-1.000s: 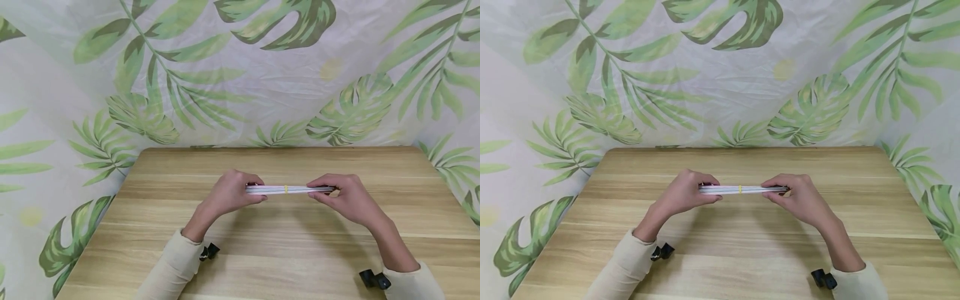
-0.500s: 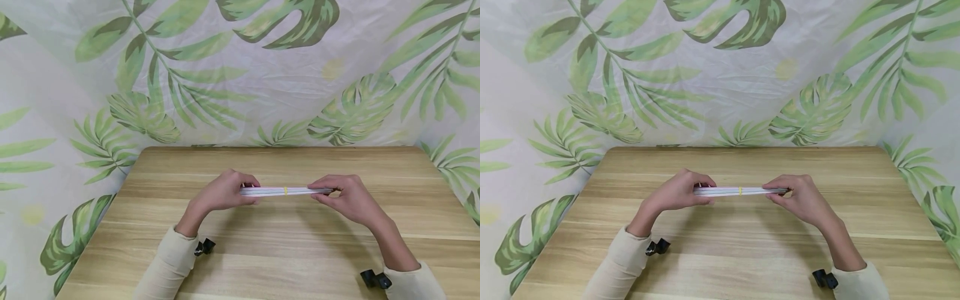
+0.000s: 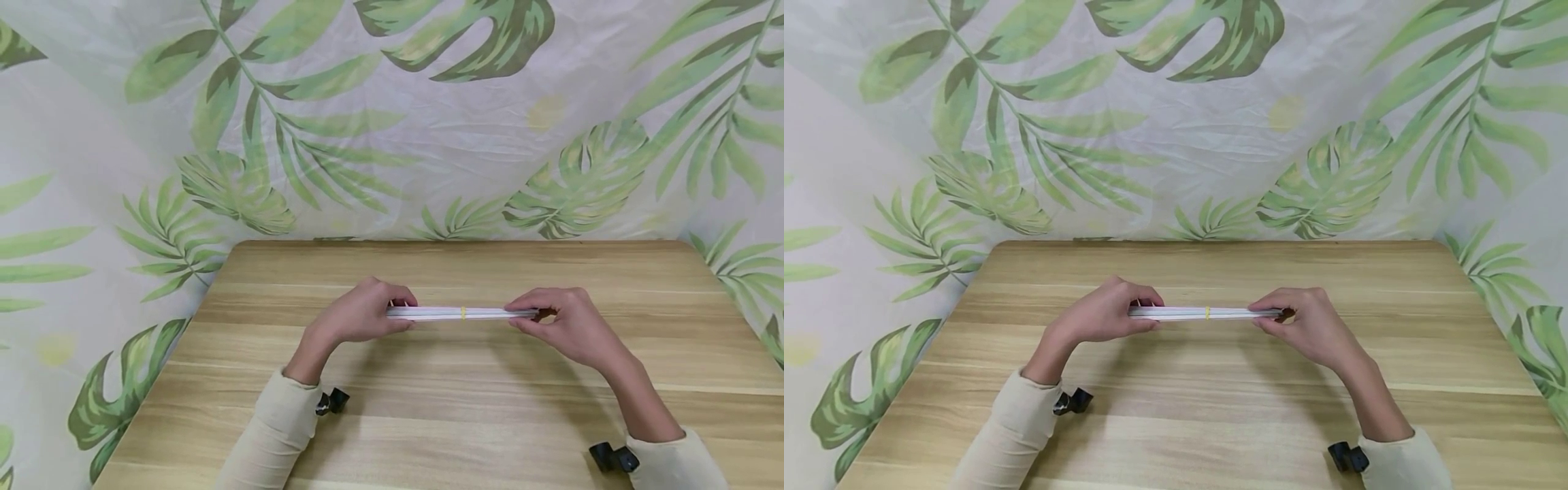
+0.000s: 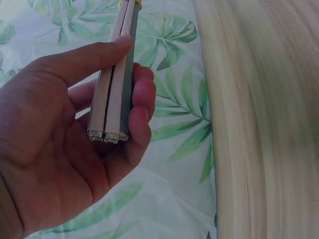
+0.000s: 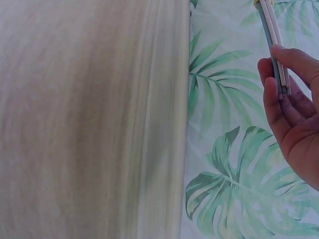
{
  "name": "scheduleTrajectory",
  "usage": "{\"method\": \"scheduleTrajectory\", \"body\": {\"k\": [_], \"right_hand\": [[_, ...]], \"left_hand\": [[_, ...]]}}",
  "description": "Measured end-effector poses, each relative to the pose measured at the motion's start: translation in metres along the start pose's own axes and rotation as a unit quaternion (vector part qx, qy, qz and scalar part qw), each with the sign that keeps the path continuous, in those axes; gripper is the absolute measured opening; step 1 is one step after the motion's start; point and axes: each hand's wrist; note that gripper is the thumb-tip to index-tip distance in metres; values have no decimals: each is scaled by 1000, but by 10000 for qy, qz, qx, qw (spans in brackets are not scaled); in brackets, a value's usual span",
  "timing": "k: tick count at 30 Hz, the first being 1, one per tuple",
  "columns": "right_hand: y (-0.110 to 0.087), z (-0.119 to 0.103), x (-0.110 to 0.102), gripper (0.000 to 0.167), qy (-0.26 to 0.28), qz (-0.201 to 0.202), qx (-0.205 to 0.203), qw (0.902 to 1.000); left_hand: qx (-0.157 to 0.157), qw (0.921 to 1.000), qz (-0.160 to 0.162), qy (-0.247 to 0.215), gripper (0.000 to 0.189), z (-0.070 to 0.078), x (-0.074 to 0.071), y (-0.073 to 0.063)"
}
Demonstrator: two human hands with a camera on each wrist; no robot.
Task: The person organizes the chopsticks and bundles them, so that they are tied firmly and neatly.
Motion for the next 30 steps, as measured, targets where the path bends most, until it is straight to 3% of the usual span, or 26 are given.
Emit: {"method": "scheduleTrajectory", "body": {"k": [5,12,23,26,30], "right_hand": [[0,2,2,21,-17,-86,66,9999],[-5,6,7,21,-16,-359,228,9991],[-4,13,12,21,103,-888,156,9959],[-4,15,11,20,119,-1000,264,9946],[-3,21,13,19,169,-1160,454,9921]], "left_hand": [[-16,9999,-106,-94,19,-4,1,-2],[24,9995,-266,178,24,-10,2,-7],[148,9971,135,740,15,-14,22,-10],[95,9975,227,660,16,-15,26,-10],[-252,9990,303,217,17,-18,28,-11]]}}
Point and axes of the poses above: each hand's wrist, its own y-axis towards the middle knuckle, its own x-axis out of the palm, z = x × y, and after that the axes turned 2 degrees about y, right-handed
